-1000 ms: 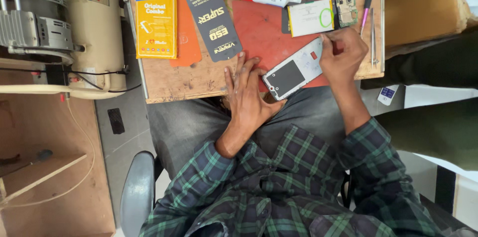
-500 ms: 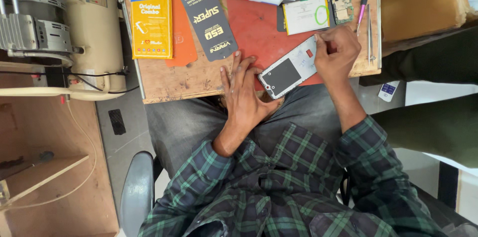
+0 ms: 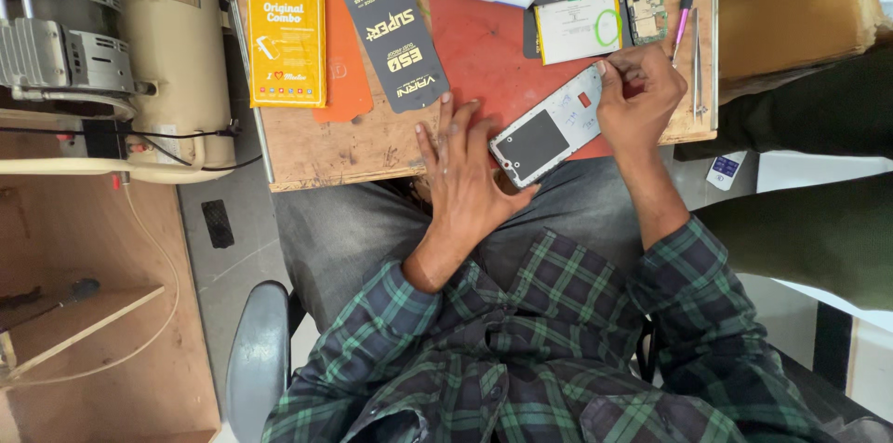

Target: The person is repairing a smartphone. They remove the motherboard, clean the inside of the phone casing with a small brush, and then place the motherboard back into the casing.

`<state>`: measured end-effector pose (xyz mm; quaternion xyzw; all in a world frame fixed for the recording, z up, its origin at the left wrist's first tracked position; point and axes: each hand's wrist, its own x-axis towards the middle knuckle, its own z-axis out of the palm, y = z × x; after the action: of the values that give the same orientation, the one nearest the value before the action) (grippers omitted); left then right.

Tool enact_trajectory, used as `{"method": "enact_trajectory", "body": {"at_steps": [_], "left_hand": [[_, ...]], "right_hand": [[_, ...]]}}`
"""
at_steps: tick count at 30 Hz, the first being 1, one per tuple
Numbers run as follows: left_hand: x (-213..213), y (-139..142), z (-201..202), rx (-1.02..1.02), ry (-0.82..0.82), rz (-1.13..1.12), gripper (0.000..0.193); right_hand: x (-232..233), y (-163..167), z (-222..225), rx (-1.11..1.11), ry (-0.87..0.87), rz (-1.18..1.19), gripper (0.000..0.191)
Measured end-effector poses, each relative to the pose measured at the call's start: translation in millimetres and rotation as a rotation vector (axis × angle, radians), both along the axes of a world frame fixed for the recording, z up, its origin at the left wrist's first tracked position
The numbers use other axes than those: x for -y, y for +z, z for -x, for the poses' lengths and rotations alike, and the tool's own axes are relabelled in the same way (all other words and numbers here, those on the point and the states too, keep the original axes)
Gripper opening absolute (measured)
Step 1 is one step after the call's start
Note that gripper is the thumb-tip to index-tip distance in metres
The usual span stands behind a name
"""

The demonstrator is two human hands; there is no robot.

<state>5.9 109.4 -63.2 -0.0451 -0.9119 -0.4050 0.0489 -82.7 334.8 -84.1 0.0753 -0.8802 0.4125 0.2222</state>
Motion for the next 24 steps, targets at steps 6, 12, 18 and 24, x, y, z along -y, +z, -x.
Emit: {"method": "enact_trajectory", "body": {"at_steps": [6, 12, 18, 24], "left_hand": [[0.9, 0.7, 1.1, -0.037, -0.021, -0.025, 0.082], [1.8, -4.0, 1.4, -0.058, -0.036, -0.075, 0.078], [1.6, -5.6, 2.0, -0.079, -0.038, -0.099, 0.079], [1.1, -5.6, 0.7, -0.075, -0.032, -0.102, 0.076]], "right_hand": [[-2.7, -4.5, 0.8, 0.022, -0.006, 0.069, 0.019], [2.4, -0.5, -1.3, -0.05, -0.014, -0.021, 0.021], [11.7, 6.4, -6.5, -0.083, 0.008, -0.122, 0.019], [45.2, 8.6, -35.4, -0.001, 0.132, -0.015, 0.018]]}}
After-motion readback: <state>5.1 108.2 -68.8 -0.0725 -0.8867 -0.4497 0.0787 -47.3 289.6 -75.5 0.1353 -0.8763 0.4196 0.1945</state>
